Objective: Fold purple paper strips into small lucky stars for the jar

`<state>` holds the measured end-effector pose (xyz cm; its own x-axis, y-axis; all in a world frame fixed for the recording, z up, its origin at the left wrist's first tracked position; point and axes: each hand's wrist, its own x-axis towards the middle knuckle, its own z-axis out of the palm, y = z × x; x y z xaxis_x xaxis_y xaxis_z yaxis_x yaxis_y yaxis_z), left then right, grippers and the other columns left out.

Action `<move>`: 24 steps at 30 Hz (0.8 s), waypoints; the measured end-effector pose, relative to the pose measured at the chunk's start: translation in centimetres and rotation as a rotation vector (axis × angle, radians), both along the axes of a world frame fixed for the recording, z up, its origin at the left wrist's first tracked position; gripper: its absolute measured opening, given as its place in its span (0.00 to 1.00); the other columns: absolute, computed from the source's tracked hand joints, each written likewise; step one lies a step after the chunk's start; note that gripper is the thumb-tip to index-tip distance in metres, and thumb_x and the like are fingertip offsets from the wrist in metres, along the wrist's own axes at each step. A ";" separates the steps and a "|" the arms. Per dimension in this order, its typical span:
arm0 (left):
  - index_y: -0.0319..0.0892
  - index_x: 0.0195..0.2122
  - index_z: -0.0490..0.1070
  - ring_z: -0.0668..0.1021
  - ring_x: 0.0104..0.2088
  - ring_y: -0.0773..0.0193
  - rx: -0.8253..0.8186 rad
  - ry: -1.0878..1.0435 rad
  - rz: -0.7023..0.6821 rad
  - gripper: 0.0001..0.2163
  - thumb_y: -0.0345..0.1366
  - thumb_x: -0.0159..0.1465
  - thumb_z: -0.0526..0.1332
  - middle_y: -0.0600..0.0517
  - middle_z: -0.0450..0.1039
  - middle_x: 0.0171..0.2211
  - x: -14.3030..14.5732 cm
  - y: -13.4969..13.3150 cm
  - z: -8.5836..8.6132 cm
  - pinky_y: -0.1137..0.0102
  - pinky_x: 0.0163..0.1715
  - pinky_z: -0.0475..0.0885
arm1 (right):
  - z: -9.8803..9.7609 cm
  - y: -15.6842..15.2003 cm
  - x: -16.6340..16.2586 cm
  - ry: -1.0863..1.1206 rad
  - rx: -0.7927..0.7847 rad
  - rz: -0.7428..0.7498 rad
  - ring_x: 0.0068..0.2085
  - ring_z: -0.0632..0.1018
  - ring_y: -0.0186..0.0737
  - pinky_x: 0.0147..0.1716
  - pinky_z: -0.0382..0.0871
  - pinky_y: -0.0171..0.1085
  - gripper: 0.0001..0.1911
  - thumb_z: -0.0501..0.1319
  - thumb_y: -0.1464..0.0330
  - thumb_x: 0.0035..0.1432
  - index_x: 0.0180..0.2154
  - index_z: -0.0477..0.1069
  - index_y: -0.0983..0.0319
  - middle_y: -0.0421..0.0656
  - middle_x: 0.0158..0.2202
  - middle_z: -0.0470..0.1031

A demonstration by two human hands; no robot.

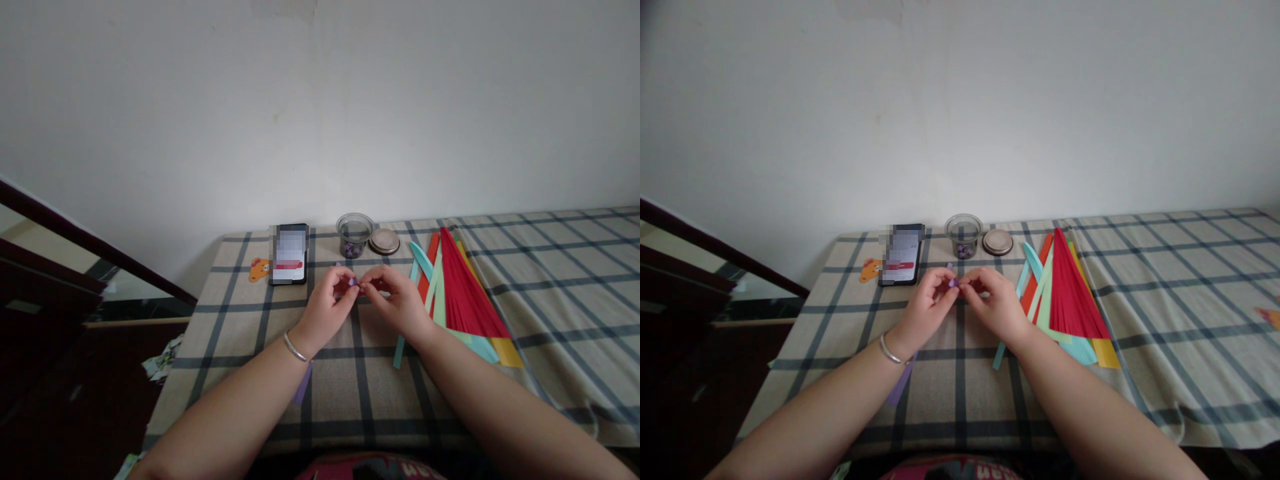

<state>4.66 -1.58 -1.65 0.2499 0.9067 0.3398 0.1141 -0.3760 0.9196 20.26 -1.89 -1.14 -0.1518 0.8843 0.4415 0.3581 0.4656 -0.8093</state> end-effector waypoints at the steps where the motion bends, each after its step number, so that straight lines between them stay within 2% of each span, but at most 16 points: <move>1: 0.42 0.39 0.62 0.73 0.36 0.68 -0.018 -0.026 0.002 0.06 0.31 0.61 0.57 0.52 0.67 0.35 0.0 0.0 0.1 0.72 0.38 0.71 | 0.1 0.0 0.0 0.006 0.007 -0.002 0.31 0.75 0.36 0.31 0.72 0.36 0.01 0.58 0.69 0.56 0.32 0.68 0.60 0.42 0.30 0.72; 7: 0.42 0.36 0.61 0.73 0.33 0.70 -0.123 -0.175 -0.002 0.07 0.31 0.59 0.59 0.55 0.65 0.32 0.3 0.0 0.4 0.73 0.36 0.71 | 0.3 -0.1 -0.1 0.032 0.009 0.013 0.31 0.75 0.36 0.32 0.73 0.36 0.01 0.58 0.69 0.56 0.32 0.68 0.60 0.42 0.30 0.71; 15: 0.42 0.32 0.60 0.74 0.31 0.69 -0.356 -0.310 -0.032 0.09 0.34 0.55 0.62 0.56 0.66 0.30 0.3 0.3 0.2 0.74 0.29 0.72 | 0.2 -0.2 0.0 0.007 -0.014 -0.006 0.32 0.75 0.37 0.33 0.73 0.38 0.02 0.58 0.69 0.56 0.32 0.68 0.60 0.43 0.31 0.71; 20: 0.42 0.32 0.60 0.74 0.28 0.71 -0.450 -0.412 -0.062 0.10 0.34 0.55 0.63 0.57 0.68 0.29 0.4 0.6 -0.3 0.71 0.33 0.74 | 0.3 -0.1 -0.1 0.009 0.004 -0.002 0.32 0.74 0.37 0.32 0.73 0.36 0.02 0.57 0.72 0.55 0.32 0.67 0.60 0.43 0.32 0.70; 24: 0.41 0.33 0.61 0.74 0.29 0.72 -0.439 -0.419 -0.046 0.09 0.33 0.55 0.62 0.58 0.68 0.29 0.4 0.7 -0.4 0.70 0.36 0.73 | 0.3 -0.1 0.0 0.017 0.010 0.010 0.32 0.74 0.37 0.32 0.73 0.37 0.03 0.57 0.73 0.54 0.32 0.66 0.60 0.43 0.32 0.70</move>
<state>5.06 -0.90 -2.03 0.2184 0.9757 0.0148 -0.2983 0.0523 0.9530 20.25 -1.95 -0.89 -0.1529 0.8784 0.4528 0.3399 0.4770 -0.8105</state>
